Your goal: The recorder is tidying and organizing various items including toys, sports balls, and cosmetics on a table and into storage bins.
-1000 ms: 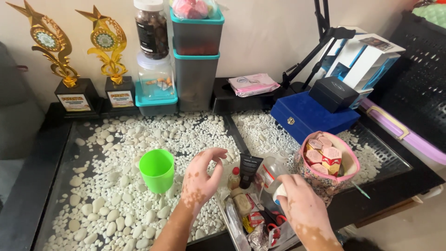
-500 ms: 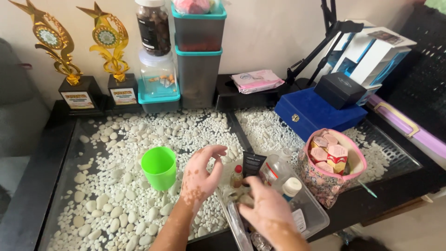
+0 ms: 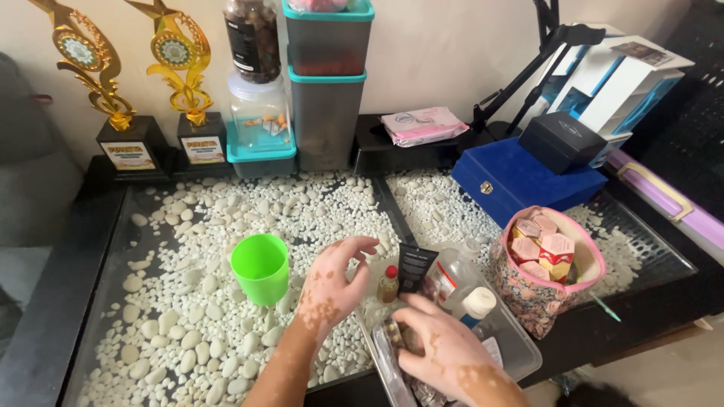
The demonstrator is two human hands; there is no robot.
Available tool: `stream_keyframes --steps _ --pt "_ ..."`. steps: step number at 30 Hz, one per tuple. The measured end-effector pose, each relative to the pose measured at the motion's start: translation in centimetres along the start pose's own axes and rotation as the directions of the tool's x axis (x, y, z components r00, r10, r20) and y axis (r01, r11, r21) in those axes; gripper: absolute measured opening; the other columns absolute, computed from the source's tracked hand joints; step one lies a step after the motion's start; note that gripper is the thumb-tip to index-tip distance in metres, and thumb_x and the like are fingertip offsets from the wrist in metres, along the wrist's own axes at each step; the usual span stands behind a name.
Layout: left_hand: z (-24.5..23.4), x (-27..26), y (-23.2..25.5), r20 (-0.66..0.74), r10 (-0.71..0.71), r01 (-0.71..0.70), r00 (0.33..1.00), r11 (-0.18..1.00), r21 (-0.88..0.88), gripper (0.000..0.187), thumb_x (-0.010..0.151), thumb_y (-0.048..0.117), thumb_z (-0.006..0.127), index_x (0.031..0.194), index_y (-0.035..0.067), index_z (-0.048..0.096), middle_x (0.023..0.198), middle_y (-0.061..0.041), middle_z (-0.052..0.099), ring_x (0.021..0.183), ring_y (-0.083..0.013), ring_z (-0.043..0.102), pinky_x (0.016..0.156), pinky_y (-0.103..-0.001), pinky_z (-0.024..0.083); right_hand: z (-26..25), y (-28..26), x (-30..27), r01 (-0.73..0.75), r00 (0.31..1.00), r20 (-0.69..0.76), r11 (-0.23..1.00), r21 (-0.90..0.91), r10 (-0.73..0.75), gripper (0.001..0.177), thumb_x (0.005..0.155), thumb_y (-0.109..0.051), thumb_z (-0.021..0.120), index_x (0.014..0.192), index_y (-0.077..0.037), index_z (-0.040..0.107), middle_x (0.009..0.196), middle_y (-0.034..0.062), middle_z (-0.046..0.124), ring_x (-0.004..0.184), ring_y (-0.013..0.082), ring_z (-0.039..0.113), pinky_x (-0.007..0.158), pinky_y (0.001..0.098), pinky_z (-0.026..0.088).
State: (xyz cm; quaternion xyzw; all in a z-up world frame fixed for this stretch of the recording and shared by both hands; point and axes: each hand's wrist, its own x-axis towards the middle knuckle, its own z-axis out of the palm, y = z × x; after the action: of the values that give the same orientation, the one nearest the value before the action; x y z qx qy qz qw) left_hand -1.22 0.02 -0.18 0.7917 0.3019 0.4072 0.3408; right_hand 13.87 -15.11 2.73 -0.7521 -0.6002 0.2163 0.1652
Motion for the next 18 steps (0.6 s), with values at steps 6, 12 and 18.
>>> stream_keyframes --steps 6,12,18 --pt "-0.1 0.2 -0.4 0.012 -0.028 0.027 1.0 0.999 0.019 0.038 0.085 0.008 0.054 0.119 0.012 0.069 0.11 -0.002 0.076 0.105 -0.0188 0.068 0.101 -0.038 0.05 0.8 1.1 -0.5 0.209 0.975 0.05 0.973 0.103 -0.215 0.047 0.083 -0.012 0.065 0.13 -0.012 0.065 0.139 0.008 0.061 0.118 0.0249 0.068 0.097 0.034 0.055" --pt "-1.3 0.2 1.0 0.178 -0.039 0.059 0.983 0.992 -0.11 0.073 0.075 0.014 0.065 0.145 0.01 0.044 0.144 -0.011 0.055 0.135 -0.0251 0.05 0.116 -0.045 0.038 0.2 0.0 -0.1 0.148 0.987 -0.025 0.968 -0.202 -0.157 0.052 0.081 -0.014 0.073 0.132 -0.022 0.065 0.126 0.0077 0.065 0.113 0.03 0.064 0.095 0.0397 0.051" --pt "-1.8 0.1 1.7 0.351 -0.035 0.055 0.936 0.997 -0.047 0.126 0.063 0.018 0.082 0.16 0.012 0.002 0.164 -0.024 0.017 0.151 -0.0393 0.014 0.121 -0.052 0.018 -1.7 -3.1 0.2 -0.025 0.998 -0.055 0.975 -0.219 0.013 0.052 0.078 -0.02 0.079 0.127 -0.024 0.06 0.109 0.0054 0.068 0.104 0.0281 0.067 0.09 0.0398 0.053"
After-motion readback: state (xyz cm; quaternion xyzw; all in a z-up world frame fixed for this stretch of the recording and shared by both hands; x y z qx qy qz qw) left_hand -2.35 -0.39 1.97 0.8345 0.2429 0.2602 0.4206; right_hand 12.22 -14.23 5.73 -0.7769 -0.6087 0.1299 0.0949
